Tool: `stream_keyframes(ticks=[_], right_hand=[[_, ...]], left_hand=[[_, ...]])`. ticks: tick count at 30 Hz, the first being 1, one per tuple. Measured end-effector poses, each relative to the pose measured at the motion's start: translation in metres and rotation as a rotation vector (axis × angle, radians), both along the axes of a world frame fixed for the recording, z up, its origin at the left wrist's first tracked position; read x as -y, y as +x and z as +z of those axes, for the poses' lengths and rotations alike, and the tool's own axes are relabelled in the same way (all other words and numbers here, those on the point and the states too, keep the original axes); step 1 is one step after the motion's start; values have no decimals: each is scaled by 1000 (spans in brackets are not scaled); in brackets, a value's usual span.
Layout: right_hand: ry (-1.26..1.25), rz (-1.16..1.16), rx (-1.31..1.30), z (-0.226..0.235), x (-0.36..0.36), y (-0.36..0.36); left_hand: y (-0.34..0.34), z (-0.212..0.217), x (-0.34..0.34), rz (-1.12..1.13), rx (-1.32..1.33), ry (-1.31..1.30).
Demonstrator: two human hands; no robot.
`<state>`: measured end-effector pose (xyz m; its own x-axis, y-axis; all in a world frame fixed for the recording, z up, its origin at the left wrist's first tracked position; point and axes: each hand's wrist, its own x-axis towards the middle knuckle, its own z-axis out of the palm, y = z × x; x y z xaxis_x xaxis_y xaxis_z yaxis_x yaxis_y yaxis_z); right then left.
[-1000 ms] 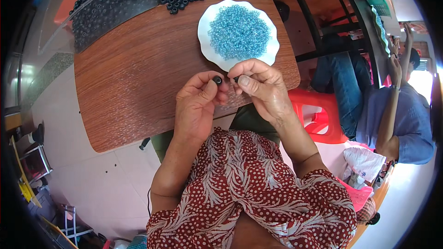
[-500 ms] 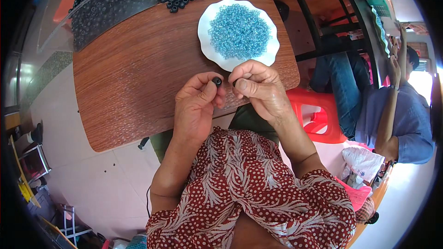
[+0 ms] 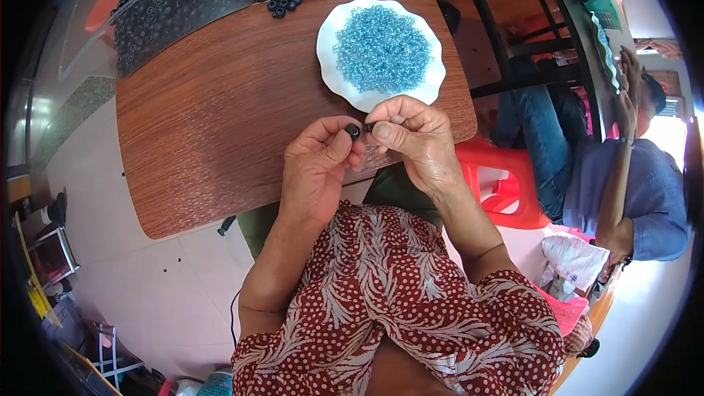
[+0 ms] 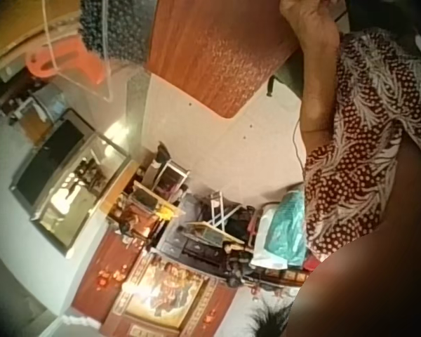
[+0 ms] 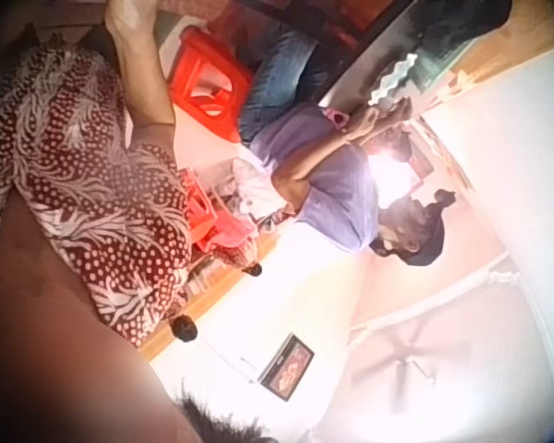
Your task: Assembling small jewelry parts by placing tiny blue beads into black circular bases.
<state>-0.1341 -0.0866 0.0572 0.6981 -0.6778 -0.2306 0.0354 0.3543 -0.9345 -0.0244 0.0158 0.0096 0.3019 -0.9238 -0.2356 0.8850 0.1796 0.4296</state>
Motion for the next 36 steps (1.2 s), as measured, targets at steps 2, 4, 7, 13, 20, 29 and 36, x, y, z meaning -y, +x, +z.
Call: stream_keyframes(ticks=[2,4,7,13,20,29,36], right_hand=[[3,1,6,0,-2,1],[6,1,13,2,-3,1],[12,20,13,5,-3,1],[-181,11,-79,7,-8,-1],[-676,22,-200,3,-7,-4],[-987,18,-207,3,-6,0],[-1214,100,-232,11,-1,-1]], left_hand=[[0,0,0,-5,-1,12],[-1,0,0,-9,-2,25],[-2,-1,-1,-5,29,23],[-4,3,0,4,55,72],[-4,0,-1,-3,79,62],[-9,3,-1,29,186,81],[-12,6,-1,45,236,110]])
